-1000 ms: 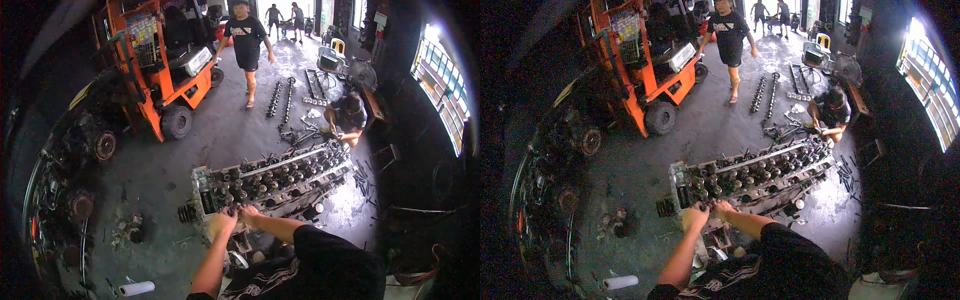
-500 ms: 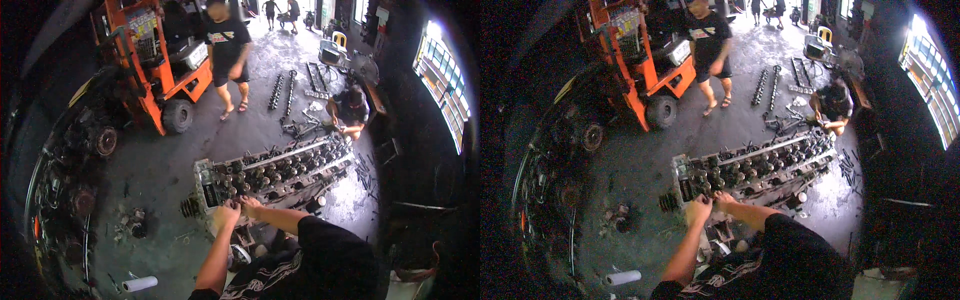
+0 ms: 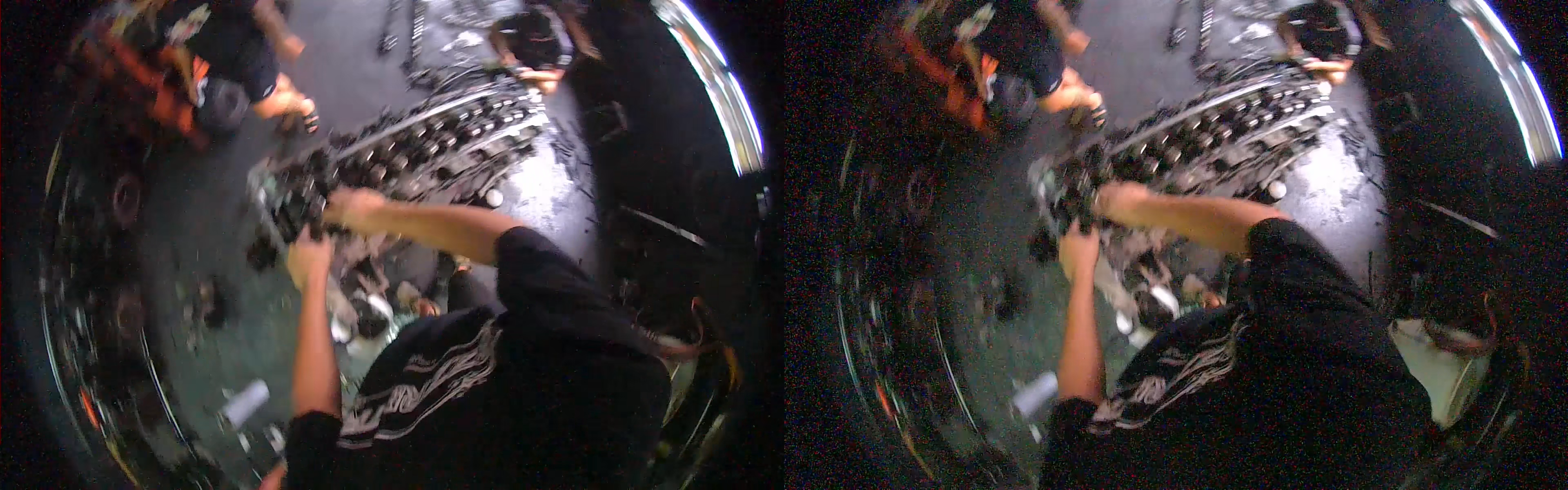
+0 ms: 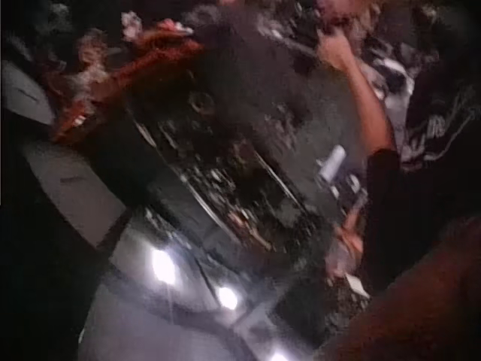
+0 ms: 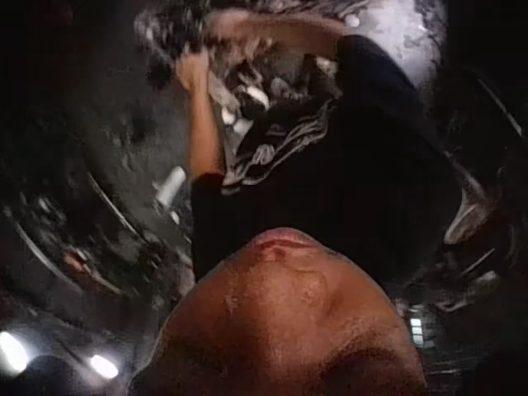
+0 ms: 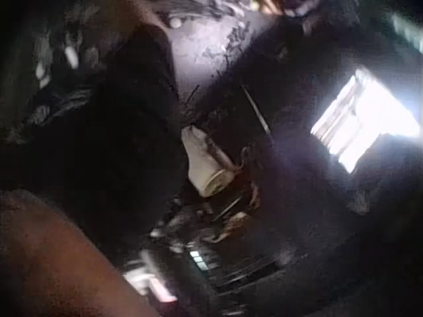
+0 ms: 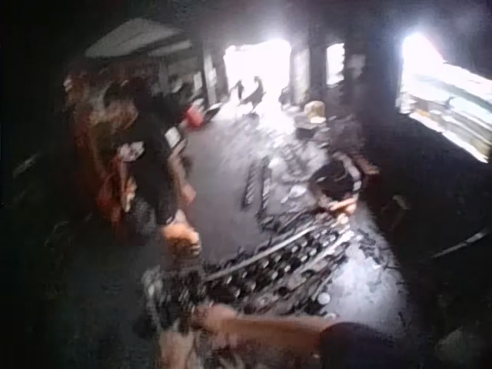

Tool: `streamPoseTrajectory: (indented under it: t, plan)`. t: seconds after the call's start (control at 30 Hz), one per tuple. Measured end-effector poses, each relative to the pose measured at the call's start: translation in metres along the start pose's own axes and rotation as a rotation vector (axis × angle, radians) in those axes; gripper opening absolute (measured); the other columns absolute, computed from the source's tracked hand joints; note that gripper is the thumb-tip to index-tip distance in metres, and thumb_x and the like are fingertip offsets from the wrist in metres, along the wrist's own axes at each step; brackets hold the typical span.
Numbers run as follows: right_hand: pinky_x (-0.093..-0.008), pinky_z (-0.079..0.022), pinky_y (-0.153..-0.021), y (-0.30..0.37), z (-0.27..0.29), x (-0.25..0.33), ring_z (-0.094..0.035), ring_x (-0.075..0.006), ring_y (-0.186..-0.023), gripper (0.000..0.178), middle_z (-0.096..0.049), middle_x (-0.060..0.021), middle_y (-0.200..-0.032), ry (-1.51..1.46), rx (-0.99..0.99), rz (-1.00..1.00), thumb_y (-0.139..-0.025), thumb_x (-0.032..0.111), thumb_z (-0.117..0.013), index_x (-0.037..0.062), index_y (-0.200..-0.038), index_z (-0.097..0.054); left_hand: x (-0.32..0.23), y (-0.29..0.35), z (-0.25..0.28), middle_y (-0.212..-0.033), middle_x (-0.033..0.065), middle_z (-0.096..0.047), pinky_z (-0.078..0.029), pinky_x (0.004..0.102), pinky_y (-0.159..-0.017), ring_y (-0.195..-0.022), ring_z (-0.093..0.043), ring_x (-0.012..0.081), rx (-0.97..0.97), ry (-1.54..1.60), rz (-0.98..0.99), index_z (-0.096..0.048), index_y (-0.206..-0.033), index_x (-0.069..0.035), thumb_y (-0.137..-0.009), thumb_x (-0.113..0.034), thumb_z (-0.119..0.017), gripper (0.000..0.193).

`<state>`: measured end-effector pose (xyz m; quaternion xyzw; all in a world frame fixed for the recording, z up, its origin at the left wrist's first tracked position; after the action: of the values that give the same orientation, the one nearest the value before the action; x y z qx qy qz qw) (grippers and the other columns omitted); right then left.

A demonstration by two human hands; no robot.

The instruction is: The person loosens parts on an engine cylinder head using a metal bar, removes a long metal rod, and extracts components from the cylinder head by hand.

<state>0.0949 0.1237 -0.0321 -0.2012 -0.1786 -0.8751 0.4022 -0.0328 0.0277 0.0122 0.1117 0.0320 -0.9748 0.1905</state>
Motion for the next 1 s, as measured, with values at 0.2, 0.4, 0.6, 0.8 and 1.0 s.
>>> streamPoseTrajectory:
  t: [0.2,0.4,0.6,0.8,1.0]
  plan:
    - [-0.042,-0.047,-0.089,0.071,0.104,-0.006,-0.054,-0.0346,-0.106,0.044,-0.054,-0.0188,-0.105,-0.025,-0.243,0.135,-0.08,0.012,-0.061,0.0082,-0.123,-0.051,0.005,-0.001,-0.006,-0.086,0.0206,-0.068,-0.052,0.0486,-0.072,-0.081,-0.065,0.0405,-0.113,0.08,0.122,-0.068,-0.105,-0.015,-0.081,-0.046,-0.06,0.04]
    - [-0.0449,-0.043,-0.097,0.139,0.117,-0.089,-0.053,-0.0282,-0.117,0.052,-0.057,-0.0136,-0.121,-1.725,-0.47,-0.118,-0.092,0.034,-0.058,0.0076,-0.133,-0.04,-0.004,0.016,-0.002,-0.08,0.0162,-0.068,-0.052,0.0479,-0.066,-0.077,-0.066,0.0366,-0.063,0.015,0.173,-0.069,-0.1,-0.016,-0.083,-0.043,-0.059,0.033]
    - [-0.0238,-0.032,-0.044,0.192,0.167,0.002,-0.037,-0.0083,-0.046,0.023,-0.044,0.0047,-0.061,-2.511,-0.105,0.205,-0.093,0.032,-0.057,0.0111,-0.083,-0.053,0.002,0.001,-0.02,-0.084,0.0127,-0.069,-0.051,0.0449,-0.066,-0.075,-0.065,0.0361,-0.264,-0.286,0.118,-0.07,-0.092,-0.014,-0.084,-0.039,-0.059,0.029]
    - [-0.0237,-0.046,-0.072,0.261,0.137,-0.09,-0.053,-0.0055,-0.082,0.031,-0.06,-0.0002,-0.09,-1.561,-0.084,-0.097,-0.093,0.014,-0.059,-0.0002,-0.121,-0.055,0.009,0.001,-0.008,-0.089,0.0167,-0.069,-0.051,0.042,-0.072,-0.084,-0.066,0.0359,-0.142,-0.153,0.228,-0.068,-0.101,-0.007,-0.084,-0.04,-0.06,0.038]
    - [-0.028,-0.039,-0.045,0.395,-0.07,-0.282,-0.047,-0.0123,-0.049,0.022,-0.052,-0.0025,-0.067,-1.504,-0.538,-1.093,-0.094,0.023,-0.054,0.0018,-0.098,-0.056,-0.023,-0.014,-0.036,-0.109,0.0214,-0.064,-0.048,0.0415,-0.082,-0.097,-0.063,0.0345,0.051,0.053,0.148,-0.065,-0.11,-0.002,-0.086,-0.034,-0.059,0.04]
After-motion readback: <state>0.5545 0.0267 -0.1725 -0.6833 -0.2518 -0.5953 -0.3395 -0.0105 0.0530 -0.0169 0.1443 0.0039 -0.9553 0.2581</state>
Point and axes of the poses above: each hand's wrist, its own y-axis away from the middle knuckle, its own z-axis out of the back of the hand, x = y × z, the point moved 2 cm from there along -y, towards the middle knuckle
